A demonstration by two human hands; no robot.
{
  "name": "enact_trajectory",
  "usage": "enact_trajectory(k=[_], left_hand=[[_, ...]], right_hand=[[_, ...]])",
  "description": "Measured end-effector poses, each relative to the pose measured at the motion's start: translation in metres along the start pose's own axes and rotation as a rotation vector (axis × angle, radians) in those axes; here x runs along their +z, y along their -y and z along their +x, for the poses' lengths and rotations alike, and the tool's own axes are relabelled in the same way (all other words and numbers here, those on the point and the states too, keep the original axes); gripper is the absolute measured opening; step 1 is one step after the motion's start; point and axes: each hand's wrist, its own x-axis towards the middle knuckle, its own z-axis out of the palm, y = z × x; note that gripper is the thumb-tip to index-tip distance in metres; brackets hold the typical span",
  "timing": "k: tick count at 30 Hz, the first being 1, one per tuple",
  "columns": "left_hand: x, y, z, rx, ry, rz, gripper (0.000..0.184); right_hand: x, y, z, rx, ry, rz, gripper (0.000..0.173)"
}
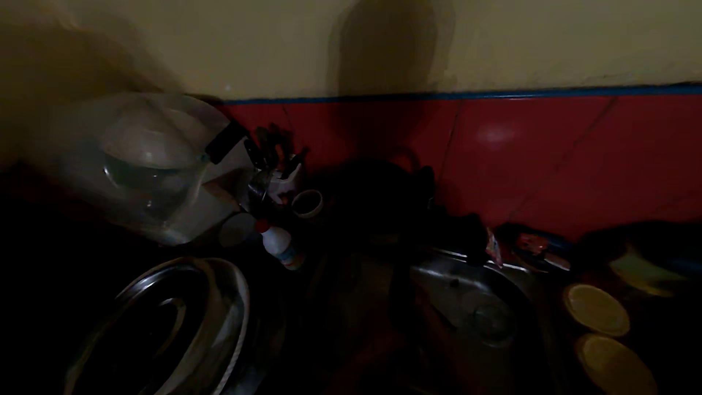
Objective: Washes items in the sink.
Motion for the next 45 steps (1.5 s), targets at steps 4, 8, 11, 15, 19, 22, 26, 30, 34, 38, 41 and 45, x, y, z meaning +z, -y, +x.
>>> enact_trajectory(k=[4, 8, 11, 15, 19, 22, 26, 30, 34, 38, 41, 45], left_hand=[[0.002, 0.013, 0.004, -0.273, 0.379, -0.842, 0.013], [0.001, 0.005, 0.001, -0.302, 0.32, -0.797, 0.015], [0.017, -0.047, -0.033, -0.129, -0.168, -0.24, 0.032], [0.009, -0.019, -0.014, -0.054, -0.173, -0.19, 0.058], [-0.013, -0.003, -0.011, -0.181, 0.161, -1.036, 0.024], [-0.02, 0.016, -0.004, -0.182, 0.335, -1.216, 0.026], [-0.01, -0.001, -0.025, -0.128, 0.143, -0.796, 0.009], [0.003, -0.004, -0.016, -0.179, 0.129, -0.784, 0.009], [-0.011, 0.017, -0.015, -0.146, 0.273, -0.983, 0.021], [-0.011, 0.008, -0.017, -0.1, 0.147, -0.647, 0.013], [0.001, -0.004, -0.019, -0.046, -0.059, -0.24, 0.053], [0.006, -0.012, -0.019, 0.08, -0.135, -0.027, 0.069]], right_hand=[[-0.017, -0.012, 0.007, -0.164, 0.22, 0.089, 0.032], [-0.011, -0.028, 0.018, -0.073, 0.134, 0.115, 0.029], [0.009, -0.018, 0.015, -0.067, -0.13, 0.086, 0.022], [-0.002, -0.037, 0.031, -0.265, -0.131, 0.027, 0.023], [-0.013, -0.025, -0.003, -0.323, 0.252, -0.114, 0.057], [-0.019, -0.028, -0.009, -0.296, 0.343, -0.086, 0.068], [-0.012, -0.038, -0.006, -0.315, 0.167, -0.038, 0.053], [-0.009, -0.034, -0.002, -0.283, 0.093, -0.131, 0.052], [-0.036, -0.028, -0.004, -0.238, 0.405, -0.23, 0.069], [-0.033, -0.027, -0.009, -0.285, 0.354, -0.113, 0.065], [-0.02, -0.03, -0.011, -0.258, 0.086, -0.109, 0.061], [-0.022, -0.038, -0.008, -0.201, 0.04, -0.252, 0.065]])
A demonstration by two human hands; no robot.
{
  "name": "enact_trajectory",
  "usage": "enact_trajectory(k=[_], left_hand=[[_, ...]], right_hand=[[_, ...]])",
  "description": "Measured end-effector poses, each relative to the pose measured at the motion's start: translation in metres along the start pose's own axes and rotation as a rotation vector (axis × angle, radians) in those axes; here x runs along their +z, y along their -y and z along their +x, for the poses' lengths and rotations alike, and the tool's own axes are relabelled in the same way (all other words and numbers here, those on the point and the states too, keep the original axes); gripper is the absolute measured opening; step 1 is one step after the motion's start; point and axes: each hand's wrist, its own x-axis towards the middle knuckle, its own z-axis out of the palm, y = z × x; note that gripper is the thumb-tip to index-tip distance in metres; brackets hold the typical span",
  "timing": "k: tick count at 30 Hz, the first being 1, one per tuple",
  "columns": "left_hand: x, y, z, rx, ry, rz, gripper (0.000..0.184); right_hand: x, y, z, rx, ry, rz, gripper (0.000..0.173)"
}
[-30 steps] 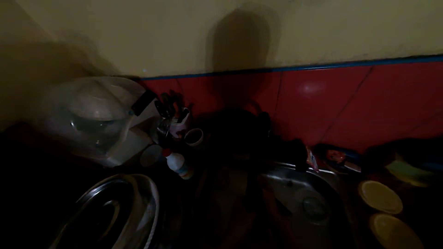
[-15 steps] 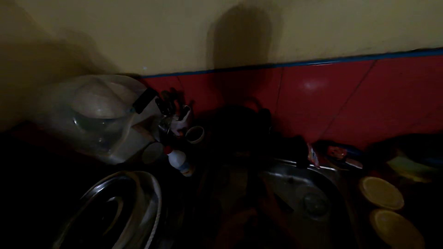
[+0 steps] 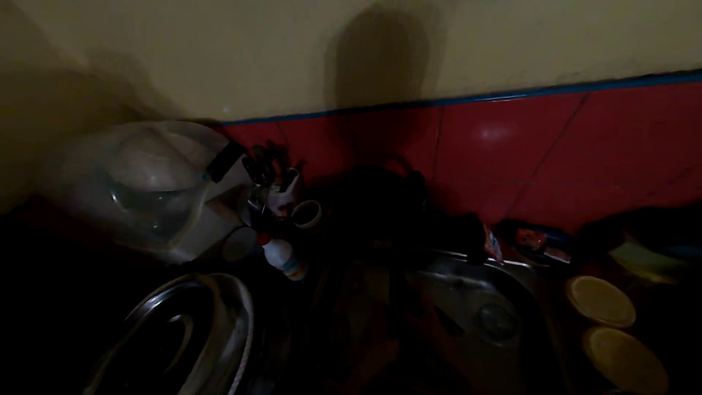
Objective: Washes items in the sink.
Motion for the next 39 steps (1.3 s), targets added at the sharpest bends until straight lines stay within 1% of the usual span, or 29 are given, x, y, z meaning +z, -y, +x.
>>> enact_trajectory(k=[1, 3, 4, 5, 7, 9, 10, 11, 12, 13, 15, 17, 18, 21, 24, 27, 29, 31, 32, 33, 34, 35, 37, 39], left_hand=[[-0.002, 0.001, 0.0, 0.034, -0.001, 0.04, 0.068], [-0.007, 0.008, 0.005, 0.065, 0.007, 0.049, 0.073], [-0.008, 0.013, 0.008, 0.081, 0.011, 0.036, 0.074], [-0.009, 0.019, 0.012, 0.105, 0.01, 0.026, 0.074], [-0.008, 0.026, 0.017, 0.149, -0.001, 0.022, 0.072], [-0.005, 0.01, 0.009, 0.135, -0.025, 0.053, 0.068], [-0.002, 0.0, 0.005, 0.105, -0.042, 0.068, 0.069], [0.0, -0.006, 0.004, 0.078, -0.047, 0.094, 0.071], [0.001, -0.007, 0.005, 0.069, -0.045, 0.116, 0.073], [0.001, -0.005, 0.008, 0.065, -0.03, 0.133, 0.075], [-0.004, 0.001, 0.013, 0.07, 0.012, 0.165, 0.078], [-0.011, 0.001, 0.016, 0.051, 0.049, 0.171, 0.075], [-0.011, 0.004, 0.017, 0.065, 0.045, 0.15, 0.073], [-0.011, 0.021, 0.023, 0.154, 0.039, 0.098, 0.074], [-0.01, 0.006, 0.012, 0.138, 0.075, 0.1, 0.075], [-0.009, 0.0, 0.015, 0.171, 0.103, 0.129, 0.071], [-0.017, 0.003, 0.022, 0.163, 0.17, 0.192, 0.071], [-0.031, 0.007, 0.028, 0.153, 0.193, 0.162, 0.069], [-0.037, 0.012, 0.035, 0.175, 0.196, 0.124, 0.064], [-0.039, 0.016, 0.043, 0.192, 0.192, 0.095, 0.058], [-0.038, 0.018, 0.048, 0.19, 0.179, 0.08, 0.057], [-0.034, 0.015, 0.049, 0.188, 0.137, 0.098, 0.054], [-0.023, -0.004, 0.037, 0.165, 0.014, 0.167, 0.048], [-0.011, -0.032, 0.021, 0.097, -0.123, 0.222, 0.039]], right_hand=[[-0.004, -0.005, -0.001, -0.026, 0.047, -0.033, 0.071], [-0.013, -0.013, -0.003, -0.142, 0.155, -0.089, 0.082], [-0.015, -0.014, -0.003, -0.174, 0.184, -0.102, 0.086], [-0.016, -0.017, -0.001, -0.204, 0.188, -0.091, 0.086], [-0.013, -0.019, 0.001, -0.186, 0.148, -0.022, 0.078], [-0.007, -0.021, 0.003, -0.131, 0.061, 0.057, 0.06], [-0.004, -0.023, 0.006, -0.122, 0.011, 0.07, 0.048], [-0.002, -0.023, 0.009, -0.121, -0.025, 0.079, 0.04], [-0.001, -0.023, 0.01, -0.118, -0.039, 0.081, 0.036], [-0.003, -0.021, 0.01, -0.112, -0.024, 0.074, 0.036], [-0.011, -0.016, 0.007, -0.105, 0.085, 0.052, 0.042], [-0.019, -0.014, 0.004, -0.099, 0.205, 0.06, 0.052], [-0.021, -0.015, 0.003, -0.114, 0.226, 0.078, 0.054], [-0.019, -0.02, 0.006, -0.165, 0.174, 0.105, 0.052], [-0.013, -0.02, 0.005, -0.107, 0.037, 0.043, 0.043], [-0.014, -0.023, 0.008, -0.122, -0.01, -0.003, 0.039], [-0.02, -0.029, 0.009, -0.106, 0.014, -0.01, 0.035], [-0.033, -0.035, 0.01, -0.01, 0.152, 0.049, 0.037], [-0.04, -0.038, 0.01, 0.036, 0.225, 0.126, 0.04], [-0.045, -0.041, 0.01, 0.062, 0.271, 0.213, 0.042], [-0.047, -0.041, 0.006, 0.074, 0.283, 0.278, 0.043], [-0.046, -0.041, 0.001, 0.073, 0.255, 0.31, 0.043], [-0.04, -0.046, -0.007, 0.044, 0.137, 0.324, 0.044], [-0.03, -0.051, -0.01, 0.002, 0.028, 0.364, 0.043]])
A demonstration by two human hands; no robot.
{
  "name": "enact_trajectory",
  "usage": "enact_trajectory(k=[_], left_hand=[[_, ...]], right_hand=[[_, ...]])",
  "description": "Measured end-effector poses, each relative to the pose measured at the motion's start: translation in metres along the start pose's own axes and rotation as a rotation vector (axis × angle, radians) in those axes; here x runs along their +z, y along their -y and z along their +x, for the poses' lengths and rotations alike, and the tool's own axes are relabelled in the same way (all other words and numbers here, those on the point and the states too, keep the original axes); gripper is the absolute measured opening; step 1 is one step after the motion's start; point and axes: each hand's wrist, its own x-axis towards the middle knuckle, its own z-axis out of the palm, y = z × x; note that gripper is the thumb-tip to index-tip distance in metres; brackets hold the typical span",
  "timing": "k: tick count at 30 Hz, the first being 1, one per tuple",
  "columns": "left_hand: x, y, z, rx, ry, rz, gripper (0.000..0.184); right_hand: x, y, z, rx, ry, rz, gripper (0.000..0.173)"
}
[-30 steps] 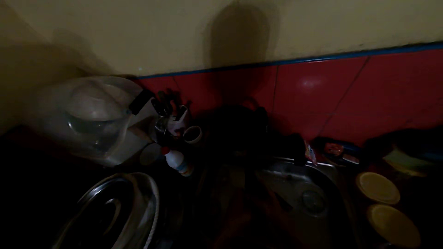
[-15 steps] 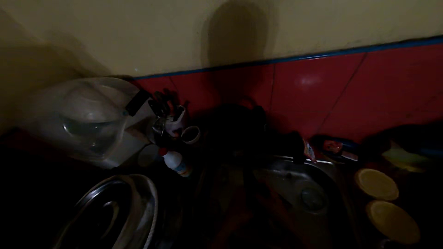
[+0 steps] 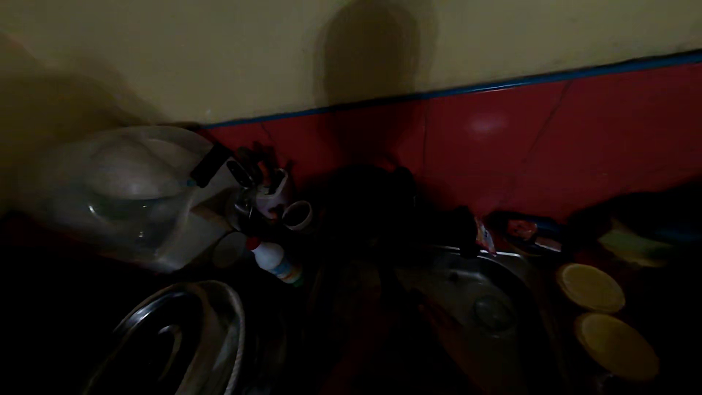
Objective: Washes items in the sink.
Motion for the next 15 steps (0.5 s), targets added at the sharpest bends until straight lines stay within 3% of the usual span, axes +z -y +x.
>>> enact_trajectory(k=[2, 4, 7, 9, 15], left_hand=[[0.009, -0.001, 0.001, -0.029, -0.085, 0.021, 0.034], [0.017, 0.01, 0.008, -0.06, -0.068, -0.067, 0.034], [0.029, 0.029, 0.02, -0.112, 0.004, -0.208, 0.052], [0.03, 0.04, 0.02, -0.054, 0.082, -0.133, 0.059], [0.03, 0.055, 0.019, 0.203, 0.088, 0.062, 0.046]], right_hand=[[0.005, -0.007, -0.003, -0.034, -0.06, -0.024, 0.042], [0.008, -0.007, -0.006, -0.065, -0.123, -0.126, 0.04], [0.005, -0.012, -0.006, -0.065, -0.151, -0.085, 0.039], [-0.005, -0.019, -0.004, -0.048, -0.147, -0.04, 0.038], [-0.005, -0.014, -0.011, -0.052, -0.111, -0.086, 0.036]])
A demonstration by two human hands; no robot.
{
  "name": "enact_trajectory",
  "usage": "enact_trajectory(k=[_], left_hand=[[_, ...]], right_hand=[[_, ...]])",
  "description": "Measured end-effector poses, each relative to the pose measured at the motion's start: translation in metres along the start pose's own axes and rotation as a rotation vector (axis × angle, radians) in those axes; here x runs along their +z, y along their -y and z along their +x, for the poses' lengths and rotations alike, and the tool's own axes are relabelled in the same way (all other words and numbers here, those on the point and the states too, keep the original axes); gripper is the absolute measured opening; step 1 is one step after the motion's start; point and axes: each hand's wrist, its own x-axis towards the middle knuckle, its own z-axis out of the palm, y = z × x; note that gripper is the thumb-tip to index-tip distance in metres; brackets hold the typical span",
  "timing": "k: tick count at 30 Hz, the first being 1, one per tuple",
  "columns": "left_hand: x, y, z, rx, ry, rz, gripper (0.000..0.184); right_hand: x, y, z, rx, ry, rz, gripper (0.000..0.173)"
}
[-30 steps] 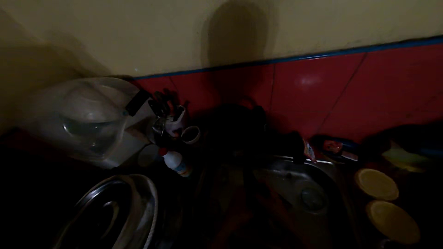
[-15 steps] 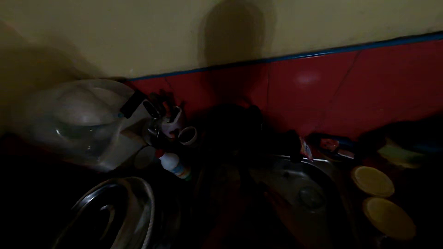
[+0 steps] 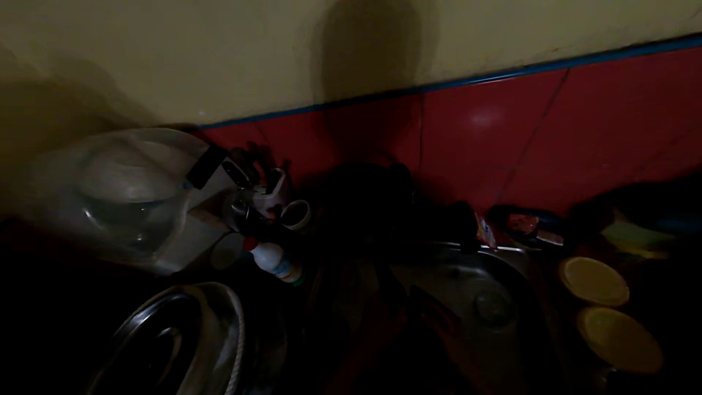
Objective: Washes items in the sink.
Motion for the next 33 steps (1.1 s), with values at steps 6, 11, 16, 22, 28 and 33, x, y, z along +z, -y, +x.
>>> enact_trajectory(k=[6, 11, 16, 22, 28, 33], left_hand=[[0.008, 0.005, 0.003, 0.004, -0.08, -0.05, 0.049], [0.009, -0.016, 0.005, -0.23, -0.202, -0.269, 0.049], [-0.002, -0.016, -0.004, -0.076, 0.067, 0.116, 0.053], [0.004, 0.0, -0.005, 0.051, -0.025, 0.116, 0.051], [0.011, -0.008, 0.002, -0.273, -0.113, -0.305, 0.046], [-0.001, -0.019, 0.002, -0.223, -0.037, -0.329, 0.055]], right_hand=[[0.002, 0.003, -0.005, -0.039, 0.002, 0.017, 0.033], [0.012, 0.008, -0.006, -0.02, -0.055, 0.047, 0.034], [-0.004, -0.003, 0.006, 0.011, -0.066, 0.053, 0.037], [0.003, 0.006, 0.0, 0.045, -0.036, 0.185, 0.034], [0.006, 0.002, -0.007, -0.049, -0.007, 0.061, 0.035], [0.008, -0.004, -0.001, -0.013, -0.04, 0.27, 0.038]])
